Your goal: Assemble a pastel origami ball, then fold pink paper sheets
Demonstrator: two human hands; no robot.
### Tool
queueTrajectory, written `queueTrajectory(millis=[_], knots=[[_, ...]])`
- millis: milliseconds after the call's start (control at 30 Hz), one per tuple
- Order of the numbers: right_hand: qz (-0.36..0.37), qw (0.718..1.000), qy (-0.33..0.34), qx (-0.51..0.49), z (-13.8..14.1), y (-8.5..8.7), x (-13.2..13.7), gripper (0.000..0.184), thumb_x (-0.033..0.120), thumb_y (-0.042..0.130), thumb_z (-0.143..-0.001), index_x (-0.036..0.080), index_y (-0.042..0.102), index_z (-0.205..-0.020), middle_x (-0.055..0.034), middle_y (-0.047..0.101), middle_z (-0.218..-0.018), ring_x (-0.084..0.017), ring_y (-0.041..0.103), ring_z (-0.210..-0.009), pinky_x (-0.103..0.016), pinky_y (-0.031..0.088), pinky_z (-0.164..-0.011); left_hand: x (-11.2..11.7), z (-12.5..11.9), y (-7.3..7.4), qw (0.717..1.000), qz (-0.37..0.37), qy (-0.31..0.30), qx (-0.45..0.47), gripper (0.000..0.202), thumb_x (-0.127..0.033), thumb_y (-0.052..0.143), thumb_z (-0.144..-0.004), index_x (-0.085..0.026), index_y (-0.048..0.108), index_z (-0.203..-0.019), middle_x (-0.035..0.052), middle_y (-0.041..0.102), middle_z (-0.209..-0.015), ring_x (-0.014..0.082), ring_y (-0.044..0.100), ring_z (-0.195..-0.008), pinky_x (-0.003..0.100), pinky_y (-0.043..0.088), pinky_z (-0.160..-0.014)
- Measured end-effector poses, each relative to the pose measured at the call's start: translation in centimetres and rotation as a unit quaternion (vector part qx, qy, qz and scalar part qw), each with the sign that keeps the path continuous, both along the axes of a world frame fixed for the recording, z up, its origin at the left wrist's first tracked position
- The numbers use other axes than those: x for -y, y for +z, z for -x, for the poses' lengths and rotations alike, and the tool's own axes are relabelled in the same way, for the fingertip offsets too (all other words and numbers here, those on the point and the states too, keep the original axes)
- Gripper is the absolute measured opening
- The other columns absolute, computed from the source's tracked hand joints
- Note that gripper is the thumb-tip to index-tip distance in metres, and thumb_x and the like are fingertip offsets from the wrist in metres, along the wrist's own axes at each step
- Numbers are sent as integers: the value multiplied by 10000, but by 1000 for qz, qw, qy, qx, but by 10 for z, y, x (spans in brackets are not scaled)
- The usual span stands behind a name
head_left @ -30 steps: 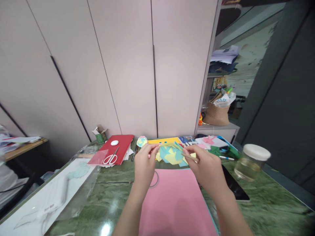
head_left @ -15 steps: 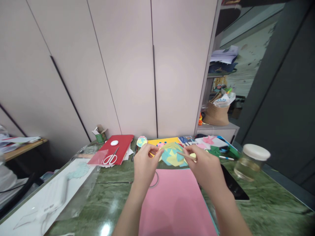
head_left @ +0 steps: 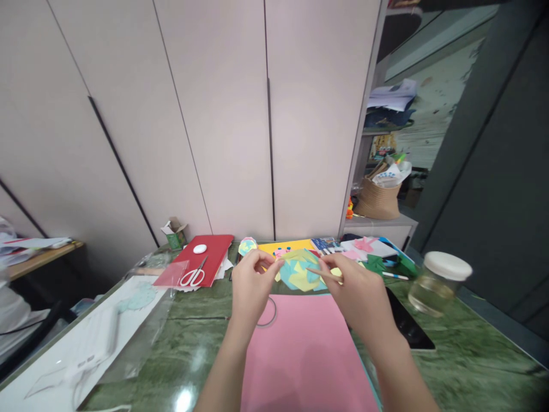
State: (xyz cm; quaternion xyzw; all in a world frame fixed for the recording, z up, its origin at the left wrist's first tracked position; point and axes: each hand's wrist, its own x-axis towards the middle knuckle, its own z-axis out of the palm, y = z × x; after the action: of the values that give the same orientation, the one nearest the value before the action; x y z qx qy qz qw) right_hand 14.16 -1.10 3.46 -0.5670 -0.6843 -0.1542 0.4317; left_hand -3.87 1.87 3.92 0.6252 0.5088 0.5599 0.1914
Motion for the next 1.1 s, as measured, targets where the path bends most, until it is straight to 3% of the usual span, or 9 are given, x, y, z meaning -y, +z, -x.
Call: queueTrajectory(millis=[600, 1100], knots=[[32, 999, -11, 4, 1, 3, 1, 117, 301, 523, -845, 217, 566, -775, 34, 655, -679, -130, 606, -570, -238, 307, -518, -2, 1, -5, 995, -48, -7, -91, 139, -287, 592, -790, -192, 664, -720, 5, 671, -747, 125, 567, -651, 240, 412, -619], [79, 996, -41, 6, 3, 5, 2, 108, 295, 514, -836, 228, 573, -775, 24, 671, -692, -163, 625, -610, -246, 298, -513, -4, -2, -6, 991, -17, -17, -131, 172, -293, 525, -825, -198, 655, -766, 15, 681, -803, 142, 592, -688, 253, 422, -647]])
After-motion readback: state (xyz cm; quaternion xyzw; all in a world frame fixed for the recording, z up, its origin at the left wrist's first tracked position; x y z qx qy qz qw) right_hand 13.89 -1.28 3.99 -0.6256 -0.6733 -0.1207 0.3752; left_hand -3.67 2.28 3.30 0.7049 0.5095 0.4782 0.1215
